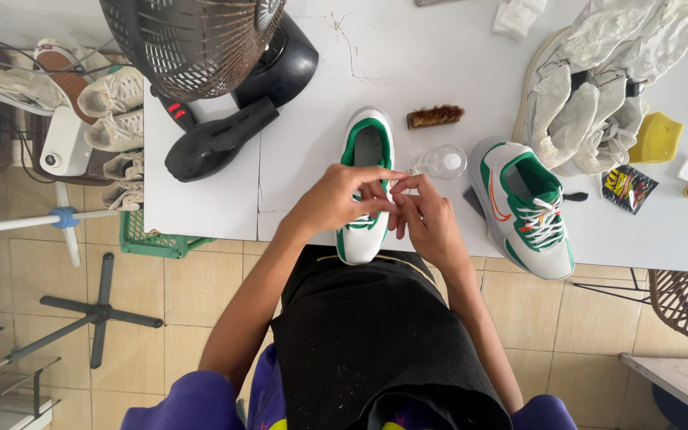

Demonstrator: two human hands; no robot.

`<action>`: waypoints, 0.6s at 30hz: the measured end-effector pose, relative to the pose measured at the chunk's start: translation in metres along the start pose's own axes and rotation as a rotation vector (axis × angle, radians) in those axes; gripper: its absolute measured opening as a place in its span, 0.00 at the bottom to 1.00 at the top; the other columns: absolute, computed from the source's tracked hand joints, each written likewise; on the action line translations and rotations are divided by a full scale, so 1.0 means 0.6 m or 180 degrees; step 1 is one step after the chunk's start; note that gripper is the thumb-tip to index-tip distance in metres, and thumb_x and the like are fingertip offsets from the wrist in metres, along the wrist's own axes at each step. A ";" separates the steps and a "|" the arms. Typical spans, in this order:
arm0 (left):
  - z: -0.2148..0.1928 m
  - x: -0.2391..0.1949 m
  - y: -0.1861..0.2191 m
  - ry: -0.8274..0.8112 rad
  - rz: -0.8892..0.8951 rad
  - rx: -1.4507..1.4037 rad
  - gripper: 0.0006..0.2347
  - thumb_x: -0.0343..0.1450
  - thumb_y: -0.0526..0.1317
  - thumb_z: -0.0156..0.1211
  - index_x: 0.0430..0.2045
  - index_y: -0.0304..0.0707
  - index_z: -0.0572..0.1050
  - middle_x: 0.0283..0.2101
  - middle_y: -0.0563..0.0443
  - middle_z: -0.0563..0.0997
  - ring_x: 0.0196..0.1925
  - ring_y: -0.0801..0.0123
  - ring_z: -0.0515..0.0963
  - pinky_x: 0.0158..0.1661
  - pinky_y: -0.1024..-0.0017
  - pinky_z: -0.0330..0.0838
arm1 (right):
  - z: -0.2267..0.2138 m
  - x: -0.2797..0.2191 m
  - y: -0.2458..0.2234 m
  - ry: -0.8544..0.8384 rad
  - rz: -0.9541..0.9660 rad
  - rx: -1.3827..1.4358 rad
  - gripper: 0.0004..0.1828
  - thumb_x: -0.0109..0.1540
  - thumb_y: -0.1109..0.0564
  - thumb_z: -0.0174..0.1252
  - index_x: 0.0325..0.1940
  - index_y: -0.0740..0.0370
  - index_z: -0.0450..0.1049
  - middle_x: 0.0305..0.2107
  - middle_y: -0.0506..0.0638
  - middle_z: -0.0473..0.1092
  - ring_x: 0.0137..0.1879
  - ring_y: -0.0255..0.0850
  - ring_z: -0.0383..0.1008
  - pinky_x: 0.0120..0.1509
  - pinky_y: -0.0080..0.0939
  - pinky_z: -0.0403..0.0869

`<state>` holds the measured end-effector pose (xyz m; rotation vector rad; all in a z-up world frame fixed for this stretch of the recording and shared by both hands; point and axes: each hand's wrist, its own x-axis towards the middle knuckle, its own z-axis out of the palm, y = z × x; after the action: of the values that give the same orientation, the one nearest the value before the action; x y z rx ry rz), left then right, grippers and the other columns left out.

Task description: The person laces a white and green sneaker with white shoelaces. They thread the laces through the eyelets, pull them tight, and tie a knot at the top. The person also briefly picks up and brushes the shoe with a brown brush before continuing to lace it.

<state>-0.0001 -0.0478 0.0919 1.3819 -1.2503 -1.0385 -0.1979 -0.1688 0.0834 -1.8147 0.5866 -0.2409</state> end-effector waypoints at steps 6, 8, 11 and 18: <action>0.001 0.019 -0.048 0.0098 0.0094 -0.0008 0.19 0.61 0.45 0.89 0.42 0.43 0.88 0.37 0.50 0.91 0.34 0.66 0.90 0.43 0.69 0.81 | 0.003 0.012 -0.006 -0.0003 0.0094 -0.0100 0.05 0.77 0.60 0.51 0.58 0.58 0.66 0.19 0.49 0.78 0.23 0.44 0.76 0.40 0.44 0.75; 0.006 0.018 -0.080 0.0165 0.0068 0.0393 0.07 0.69 0.42 0.82 0.35 0.46 0.89 0.32 0.54 0.88 0.33 0.65 0.88 0.43 0.69 0.79 | 0.010 0.020 -0.012 -0.0020 0.0213 -0.0224 0.06 0.79 0.54 0.51 0.58 0.55 0.65 0.19 0.47 0.79 0.22 0.43 0.77 0.34 0.41 0.73; 0.006 0.034 -0.073 0.0715 0.0858 0.2113 0.07 0.75 0.44 0.75 0.27 0.53 0.84 0.30 0.63 0.79 0.41 0.71 0.78 0.54 0.65 0.70 | 0.004 0.034 -0.020 0.0400 0.0407 -0.0234 0.13 0.82 0.52 0.36 0.61 0.60 0.64 0.21 0.48 0.79 0.18 0.39 0.73 0.31 0.39 0.71; -0.013 0.030 -0.143 0.0090 0.0460 0.2195 0.03 0.76 0.41 0.71 0.34 0.47 0.86 0.60 0.54 0.79 0.55 0.50 0.84 0.52 0.51 0.79 | 0.024 0.088 0.062 0.0267 0.0314 -0.0876 0.14 0.78 0.54 0.43 0.56 0.51 0.76 0.32 0.55 0.82 0.42 0.61 0.82 0.50 0.59 0.78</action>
<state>0.0241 -0.0645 0.0090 1.7660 -1.7501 -0.4903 -0.1565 -0.1915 0.0374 -2.0405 0.7978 -0.1762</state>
